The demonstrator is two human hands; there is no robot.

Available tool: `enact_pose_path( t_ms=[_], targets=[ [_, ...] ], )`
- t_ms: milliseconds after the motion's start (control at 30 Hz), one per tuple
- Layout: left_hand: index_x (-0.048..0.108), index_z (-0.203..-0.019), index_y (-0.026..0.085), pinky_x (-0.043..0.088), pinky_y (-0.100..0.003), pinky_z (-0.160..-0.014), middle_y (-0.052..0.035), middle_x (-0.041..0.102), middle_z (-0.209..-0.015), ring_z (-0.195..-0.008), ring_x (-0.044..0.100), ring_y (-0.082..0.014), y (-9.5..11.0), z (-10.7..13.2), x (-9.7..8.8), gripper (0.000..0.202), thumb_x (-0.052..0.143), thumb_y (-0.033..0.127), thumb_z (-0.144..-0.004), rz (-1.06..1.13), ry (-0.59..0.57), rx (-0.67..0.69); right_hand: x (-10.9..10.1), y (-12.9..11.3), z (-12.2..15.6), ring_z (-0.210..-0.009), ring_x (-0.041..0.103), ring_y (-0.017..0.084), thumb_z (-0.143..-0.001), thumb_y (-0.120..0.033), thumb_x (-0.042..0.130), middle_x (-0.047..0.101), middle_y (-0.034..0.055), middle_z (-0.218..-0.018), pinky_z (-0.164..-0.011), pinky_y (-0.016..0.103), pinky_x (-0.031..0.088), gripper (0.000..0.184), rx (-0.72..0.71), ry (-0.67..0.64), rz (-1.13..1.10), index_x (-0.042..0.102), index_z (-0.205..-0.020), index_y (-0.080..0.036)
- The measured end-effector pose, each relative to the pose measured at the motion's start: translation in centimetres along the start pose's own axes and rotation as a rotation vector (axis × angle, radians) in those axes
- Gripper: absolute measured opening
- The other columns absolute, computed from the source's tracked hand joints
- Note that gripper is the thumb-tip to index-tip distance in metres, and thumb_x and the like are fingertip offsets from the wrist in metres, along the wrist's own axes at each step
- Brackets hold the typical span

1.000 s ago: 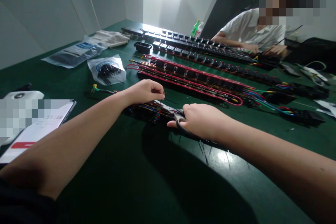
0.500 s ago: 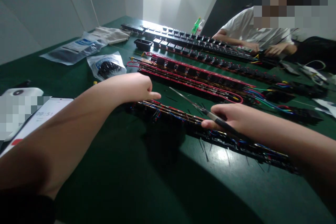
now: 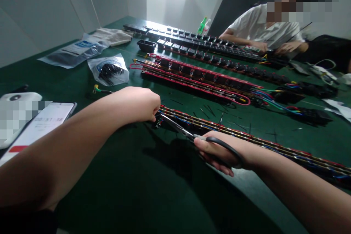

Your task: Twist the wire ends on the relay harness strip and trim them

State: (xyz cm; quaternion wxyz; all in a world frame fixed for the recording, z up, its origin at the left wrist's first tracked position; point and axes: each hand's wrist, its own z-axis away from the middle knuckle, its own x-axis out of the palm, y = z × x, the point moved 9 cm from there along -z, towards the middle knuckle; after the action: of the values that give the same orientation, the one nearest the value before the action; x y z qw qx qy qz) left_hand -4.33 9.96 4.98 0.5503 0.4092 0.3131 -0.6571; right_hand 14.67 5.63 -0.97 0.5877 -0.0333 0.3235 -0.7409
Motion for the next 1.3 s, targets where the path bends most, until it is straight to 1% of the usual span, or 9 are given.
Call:
enact_pose_path(
  t_ms=[167, 333, 467, 533, 633, 767, 867, 1100, 1300],
  targets=[
    [0.076, -0.08, 0.023, 0.033, -0.027, -0.056, -0.0032, 0.07, -0.071, -0.052, 0.051, -0.0122, 0.0, 0.1, -0.1, 0.015, 0.068, 0.035, -0.079, 0.018, 0.006, 0.0, 0.1, -0.2, -0.6, -0.035, 0.044, 0.007, -0.078, -0.093, 0.039, 0.049, -0.0017, -0.047, -0.035, 0.02, 0.035, 0.076, -0.011, -0.014, 0.0, 0.047, -0.059, -0.019],
    [0.076, -0.081, 0.023, 0.034, -0.027, -0.059, -0.0043, 0.072, -0.076, -0.056, 0.053, -0.014, -0.3, -0.1, 0.1, 0.015, 0.067, 0.035, -0.08, 0.027, -0.006, -0.007, 0.4, 0.1, -0.6, -0.035, 0.046, 0.007, -0.071, -0.097, 0.041, 0.05, -0.0019, -0.049, -0.034, 0.019, 0.036, 0.079, -0.032, -0.043, -0.005, 0.048, -0.062, -0.019],
    [0.076, -0.077, 0.023, 0.033, -0.028, -0.057, -0.003, 0.069, -0.072, -0.054, 0.051, -0.0138, -0.2, -0.1, 0.0, 0.013, 0.068, 0.033, -0.079, 0.041, 0.013, 0.007, 0.9, 0.1, -0.5, -0.039, 0.045, 0.007, -0.071, -0.098, 0.04, 0.048, -0.0034, -0.052, -0.038, 0.02, 0.04, 0.08, -0.087, -0.072, -0.07, 0.048, -0.066, -0.019],
    [0.076, -0.076, 0.023, 0.032, -0.028, -0.056, -0.0026, 0.068, -0.071, -0.053, 0.051, -0.0128, -0.1, -0.1, -0.1, 0.012, 0.068, 0.032, -0.078, 0.037, 0.012, 0.008, 1.4, 0.3, -0.6, -0.04, 0.046, 0.007, -0.069, -0.1, 0.038, 0.047, -0.0031, -0.053, -0.04, 0.021, 0.042, 0.082, -0.088, -0.105, -0.105, 0.048, -0.064, -0.019],
    [0.075, -0.077, 0.022, 0.032, -0.026, -0.054, -0.0029, 0.069, -0.072, -0.053, 0.05, -0.0117, 0.1, 0.0, -0.1, 0.013, 0.067, 0.031, -0.079, 0.019, 0.002, 0.007, 1.8, 0.6, -0.9, -0.039, 0.046, 0.008, -0.067, -0.102, 0.037, 0.047, -0.0024, -0.05, -0.038, 0.021, 0.042, 0.084, -0.086, -0.13, -0.122, 0.047, -0.061, -0.019],
    [0.076, -0.08, 0.023, 0.032, -0.026, -0.054, -0.0035, 0.07, -0.073, -0.053, 0.051, -0.0116, 0.0, 0.1, -0.1, 0.014, 0.065, 0.031, -0.079, 0.004, -0.004, -0.007, 1.7, 0.6, -1.3, -0.037, 0.045, 0.008, -0.07, -0.1, 0.036, 0.047, -0.0027, -0.048, -0.036, 0.021, 0.042, 0.082, -0.11, -0.095, -0.12, 0.047, -0.06, -0.02],
    [0.076, -0.081, 0.022, 0.032, -0.026, -0.054, -0.0038, 0.071, -0.074, -0.054, 0.051, -0.012, 0.0, 0.0, 0.0, 0.016, 0.064, 0.032, -0.081, -0.005, -0.012, -0.009, 1.5, 0.7, -1.4, -0.036, 0.045, 0.008, -0.07, -0.099, 0.038, 0.047, -0.0031, -0.048, -0.035, 0.021, 0.041, 0.081, -0.11, -0.075, -0.123, 0.047, -0.06, -0.02],
    [0.076, -0.083, 0.022, 0.035, -0.028, -0.057, -0.0051, 0.071, -0.079, -0.059, 0.057, -0.0158, -0.1, 0.0, 0.1, 0.018, 0.062, 0.033, -0.084, -0.009, -0.03, -0.019, 1.5, 0.9, -1.3, -0.035, 0.047, 0.007, -0.066, -0.1, 0.043, 0.048, -0.0033, -0.046, -0.035, 0.019, 0.041, 0.083, -0.085, -0.105, -0.151, 0.049, -0.059, -0.018],
    [0.077, -0.086, 0.022, 0.039, -0.028, -0.062, -0.0058, 0.073, -0.082, -0.063, 0.059, -0.018, -0.2, 0.2, 0.1, 0.019, 0.063, 0.035, -0.085, -0.016, -0.047, -0.042, 1.5, 1.0, -1.4, -0.036, 0.046, 0.006, -0.066, -0.1, 0.044, 0.048, -0.0041, -0.048, -0.036, 0.019, 0.041, 0.082, -0.089, -0.089, -0.154, 0.048, -0.061, -0.018]
  ],
)
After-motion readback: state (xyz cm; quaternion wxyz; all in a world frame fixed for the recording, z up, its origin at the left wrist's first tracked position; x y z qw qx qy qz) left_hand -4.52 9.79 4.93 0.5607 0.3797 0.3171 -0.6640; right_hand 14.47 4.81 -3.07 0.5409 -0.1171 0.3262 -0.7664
